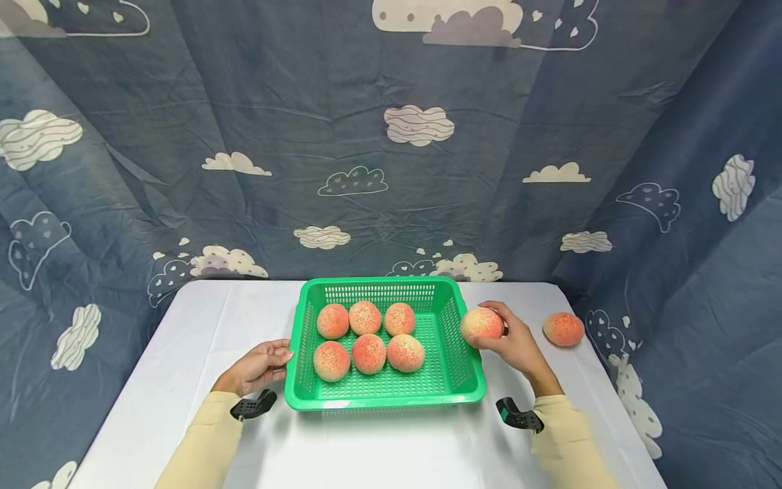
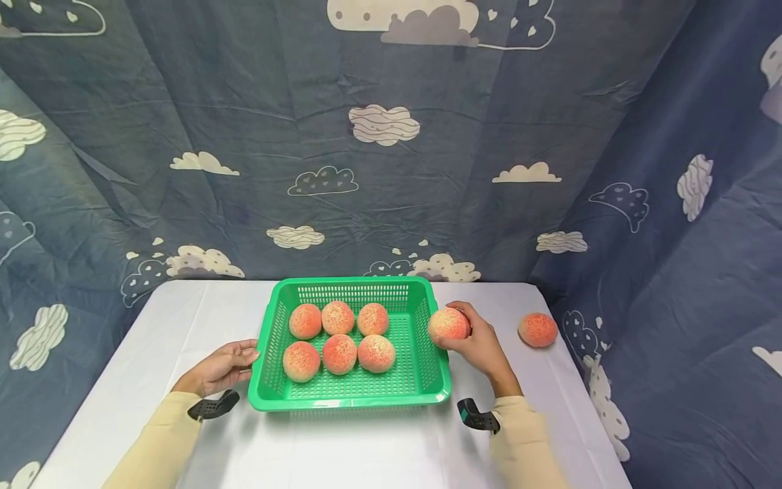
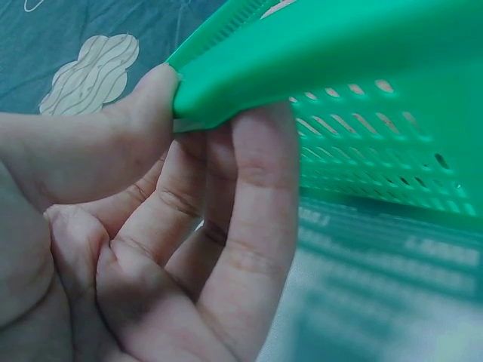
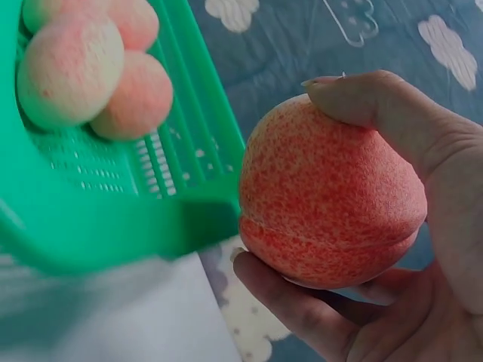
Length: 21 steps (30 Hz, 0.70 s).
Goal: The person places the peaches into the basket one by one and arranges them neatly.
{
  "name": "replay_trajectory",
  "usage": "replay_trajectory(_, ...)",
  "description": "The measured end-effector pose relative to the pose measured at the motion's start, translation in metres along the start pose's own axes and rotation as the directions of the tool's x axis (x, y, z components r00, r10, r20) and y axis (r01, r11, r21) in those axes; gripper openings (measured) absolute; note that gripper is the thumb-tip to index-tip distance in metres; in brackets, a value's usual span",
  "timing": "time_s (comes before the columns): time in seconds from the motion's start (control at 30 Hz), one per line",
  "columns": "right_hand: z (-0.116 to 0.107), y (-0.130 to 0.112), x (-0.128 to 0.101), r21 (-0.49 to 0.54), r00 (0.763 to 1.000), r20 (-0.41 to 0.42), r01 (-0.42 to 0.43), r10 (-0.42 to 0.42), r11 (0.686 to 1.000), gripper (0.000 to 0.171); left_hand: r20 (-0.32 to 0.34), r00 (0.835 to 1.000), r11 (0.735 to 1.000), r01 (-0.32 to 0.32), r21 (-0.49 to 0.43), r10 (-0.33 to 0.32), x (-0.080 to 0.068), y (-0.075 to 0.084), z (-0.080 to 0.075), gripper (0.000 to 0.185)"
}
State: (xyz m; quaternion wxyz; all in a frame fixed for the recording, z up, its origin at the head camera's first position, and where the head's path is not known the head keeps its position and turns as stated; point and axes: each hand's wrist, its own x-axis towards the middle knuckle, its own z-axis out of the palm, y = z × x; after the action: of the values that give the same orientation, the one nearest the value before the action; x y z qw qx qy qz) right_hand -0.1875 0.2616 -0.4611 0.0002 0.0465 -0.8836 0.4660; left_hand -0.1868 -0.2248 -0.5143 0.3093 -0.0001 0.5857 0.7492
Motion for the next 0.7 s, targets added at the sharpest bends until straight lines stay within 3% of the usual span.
replay_trajectory(0.37, 0.03, -0.015, 0.002, 0.013, 0.993, 0.034, 0.111, -0.112, 0.994, 0.068, -0.013, 1.0, 1.0, 0.005, 0.006, -0.005, 0.002, 0.0, -0.001, 0.052)
replay_trajectory(0.7, 0.061, -0.027, -0.001, 0.037, 0.989, 0.11, 0.095, -0.098, 0.995, 0.068, -0.015, 1.0, 1.0, 0.01, 0.002, -0.01, 0.002, -0.001, 0.0, 0.05)
